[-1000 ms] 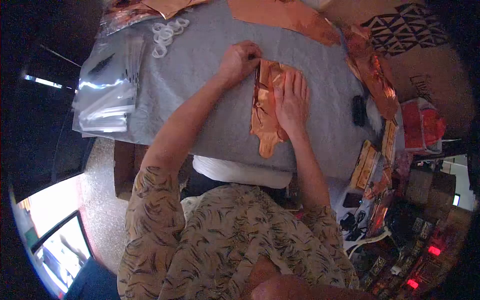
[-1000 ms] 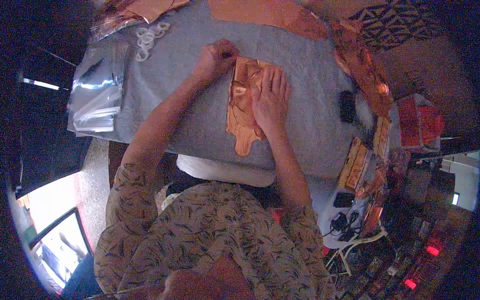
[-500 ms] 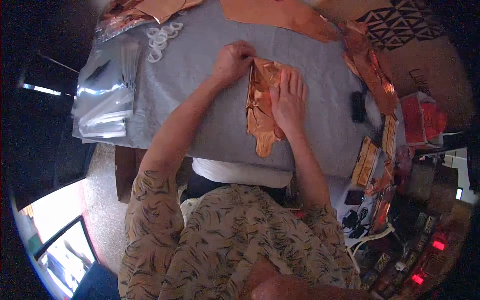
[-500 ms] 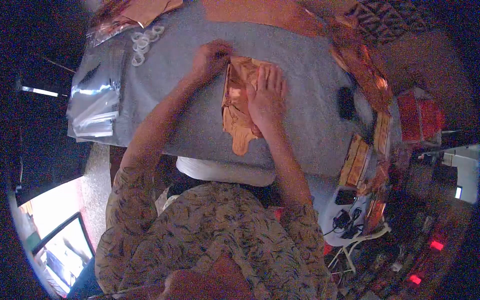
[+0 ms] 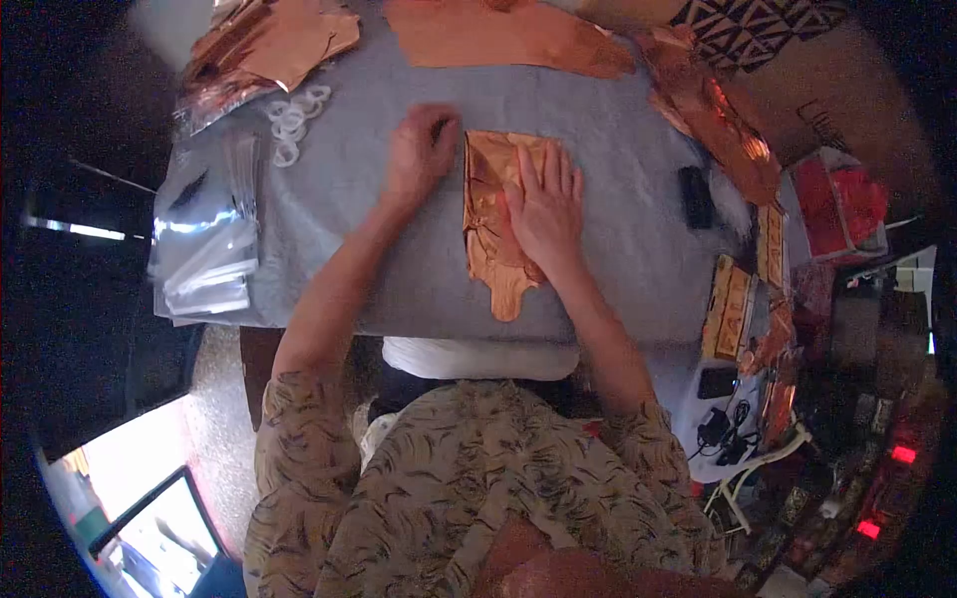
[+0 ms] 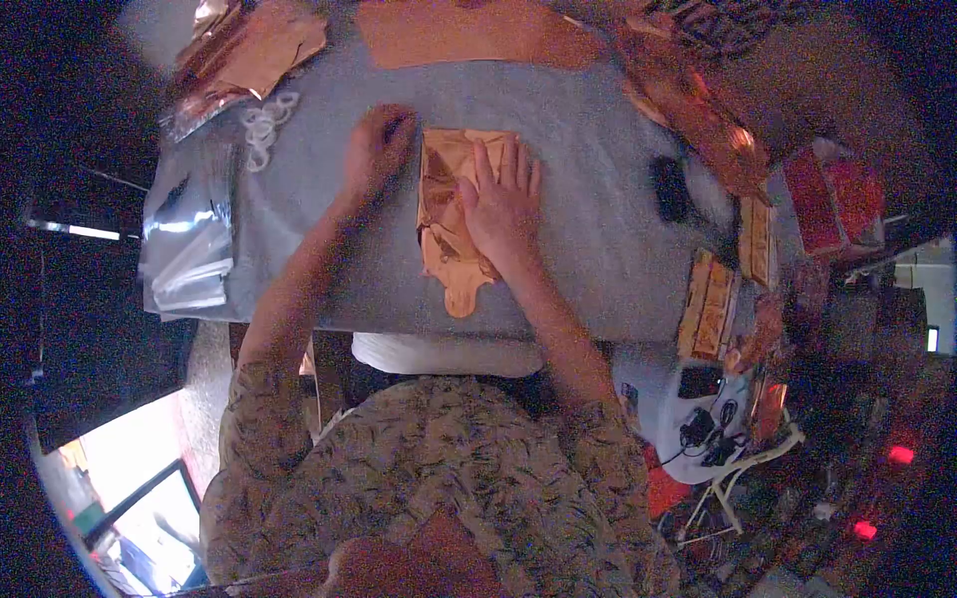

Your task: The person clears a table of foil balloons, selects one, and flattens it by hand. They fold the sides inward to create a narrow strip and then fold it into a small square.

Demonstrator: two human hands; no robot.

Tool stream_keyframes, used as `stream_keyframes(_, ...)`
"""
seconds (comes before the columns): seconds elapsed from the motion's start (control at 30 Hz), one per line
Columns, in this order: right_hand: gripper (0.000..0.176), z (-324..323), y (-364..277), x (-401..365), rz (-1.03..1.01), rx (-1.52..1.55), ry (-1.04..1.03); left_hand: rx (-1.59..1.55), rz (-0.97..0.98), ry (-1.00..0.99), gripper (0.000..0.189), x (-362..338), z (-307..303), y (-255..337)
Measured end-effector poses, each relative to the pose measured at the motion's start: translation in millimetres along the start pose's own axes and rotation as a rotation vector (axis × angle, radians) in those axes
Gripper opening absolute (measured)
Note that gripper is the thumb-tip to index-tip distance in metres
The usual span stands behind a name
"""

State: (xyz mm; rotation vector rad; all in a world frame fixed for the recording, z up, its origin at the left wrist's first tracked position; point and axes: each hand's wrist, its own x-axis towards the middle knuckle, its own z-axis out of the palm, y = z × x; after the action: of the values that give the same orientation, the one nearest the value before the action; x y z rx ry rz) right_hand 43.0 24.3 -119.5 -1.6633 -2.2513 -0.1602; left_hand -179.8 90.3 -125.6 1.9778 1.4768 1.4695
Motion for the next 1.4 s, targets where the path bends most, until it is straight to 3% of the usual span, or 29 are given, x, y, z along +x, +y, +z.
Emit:
stream_keyframes(0.07,0.061,-3.9,-0.7,-0.3,0.018,0.015,-0.015,-0.024,-0.103,0.029,0.022,-7.7,2.2,9.2)
stream_keyframes(0.17,0.061,-2.2,-0.2,-1.7,0.028,0.033,-0.023,0.226,-0.024,-0.016,0.024,-12.0,-0.7,22.1)
stream_keyframes(0.3,0.061,-1.7,-0.1,-0.1,0.035,0.023,-0.022,0.239,-0.077,-0.012,0.028,-8.7,6.1,22.9)
stream_keyframes(0.57,0.061,-2.1,-0.8,-0.1,0.030,0.051,-0.009,0.319,-0.368,0.064,0.026,-12.6,26.1,29.4)
stream_keyframes(0.67,0.062,-1.7,0.0,-0.6,0.026,0.054,0.004,0.334,-0.417,-0.001,0.028,-11.3,23.3,32.5)
stream_keyframes(0.9,0.061,-3.3,-0.9,0.4,0.034,0.036,-0.050,0.237,-0.355,0.031,0.026,-13.8,20.4,15.3)
stream_keyframes(0.97,0.061,-2.8,0.0,-0.3,0.032,0.042,-0.042,0.373,-0.420,-0.032,0.025,-9.4,14.2,26.1)
stream_keyframes(1.4,0.061,-0.8,-1.2,-4.2,0.010,0.004,-0.019,0.391,-0.505,-0.076,0.031,-1.5,16.4,39.1)
